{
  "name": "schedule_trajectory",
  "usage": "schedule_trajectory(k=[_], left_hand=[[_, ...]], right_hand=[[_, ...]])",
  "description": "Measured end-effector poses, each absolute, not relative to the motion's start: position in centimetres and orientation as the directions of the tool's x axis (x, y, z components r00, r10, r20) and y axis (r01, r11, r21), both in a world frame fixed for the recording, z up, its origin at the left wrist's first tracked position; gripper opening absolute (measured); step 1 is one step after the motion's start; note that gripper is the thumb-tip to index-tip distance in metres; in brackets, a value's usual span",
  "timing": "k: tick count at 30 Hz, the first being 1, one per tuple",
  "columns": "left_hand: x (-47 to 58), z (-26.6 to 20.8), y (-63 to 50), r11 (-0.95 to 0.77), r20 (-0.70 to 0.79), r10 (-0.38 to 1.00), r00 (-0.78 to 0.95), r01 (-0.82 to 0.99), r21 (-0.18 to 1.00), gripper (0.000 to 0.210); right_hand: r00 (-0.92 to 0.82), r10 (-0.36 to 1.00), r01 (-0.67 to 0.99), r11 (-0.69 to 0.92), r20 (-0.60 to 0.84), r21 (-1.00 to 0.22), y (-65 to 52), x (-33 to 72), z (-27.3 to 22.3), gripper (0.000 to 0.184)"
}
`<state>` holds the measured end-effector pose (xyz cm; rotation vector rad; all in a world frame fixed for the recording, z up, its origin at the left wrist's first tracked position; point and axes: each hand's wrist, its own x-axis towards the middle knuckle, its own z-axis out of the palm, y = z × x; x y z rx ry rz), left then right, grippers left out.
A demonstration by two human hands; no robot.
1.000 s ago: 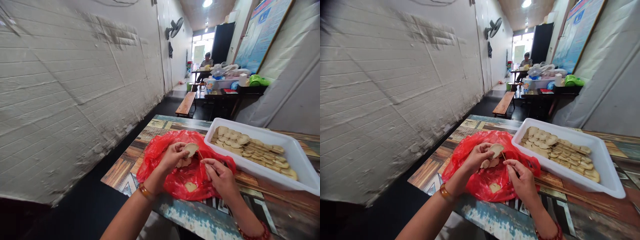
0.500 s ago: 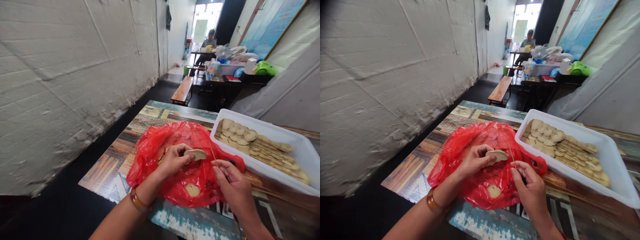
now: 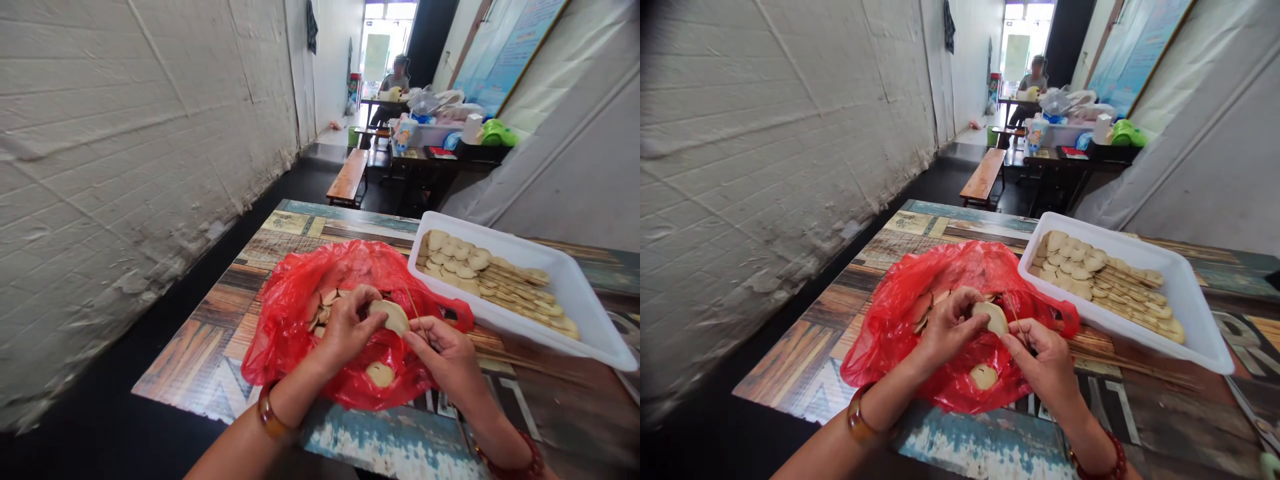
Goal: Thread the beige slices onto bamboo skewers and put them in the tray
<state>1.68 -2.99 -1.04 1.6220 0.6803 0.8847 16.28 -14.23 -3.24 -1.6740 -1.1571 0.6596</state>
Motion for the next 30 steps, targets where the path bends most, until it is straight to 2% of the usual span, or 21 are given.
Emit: schedule_trajectory(k=[6,12,18,24,30], left_hand=[[1.5,-1.2,-2.8,-0.311,0.242,0.786,0.568,0.025,0.950,0.013],[1.4,-0.8,-3.0,-0.388,0.262,0.722,0.641,0.062,0.920,0.009],[1.5,-0.7,-3.3,-0.486,0.307,0.637,0.707,0.059,0.872,0.007],[1.5,-1.0,-3.2,-0.572,0.395,0.520,0.757,-0.034,0.820,0.008],[1.7,-0.8,-3.4,-0.639,0.490,0.498,0.716,-0.080,0.765,0.009]], right_hand=[[0.378,0.924,0.343,-0.082,0.058,-0.936,-14.3,16.5,-3.1,0.025],[0.385,0.923,0.179,-0.059,0.014,-0.982,-13.9,16.6,-2.5,0.032],[0.339,0.939,0.094,-0.099,-0.062,-0.991,-13.8,16.9,-2.2,0.032],[0.303,0.932,-0.173,-0.149,-0.197,-0.974,-13.6,16.5,-1.5,0.034],[0.378,0.900,-0.253,-0.126,-0.217,-0.959,-13.3,16.2,-0.9,0.039]])
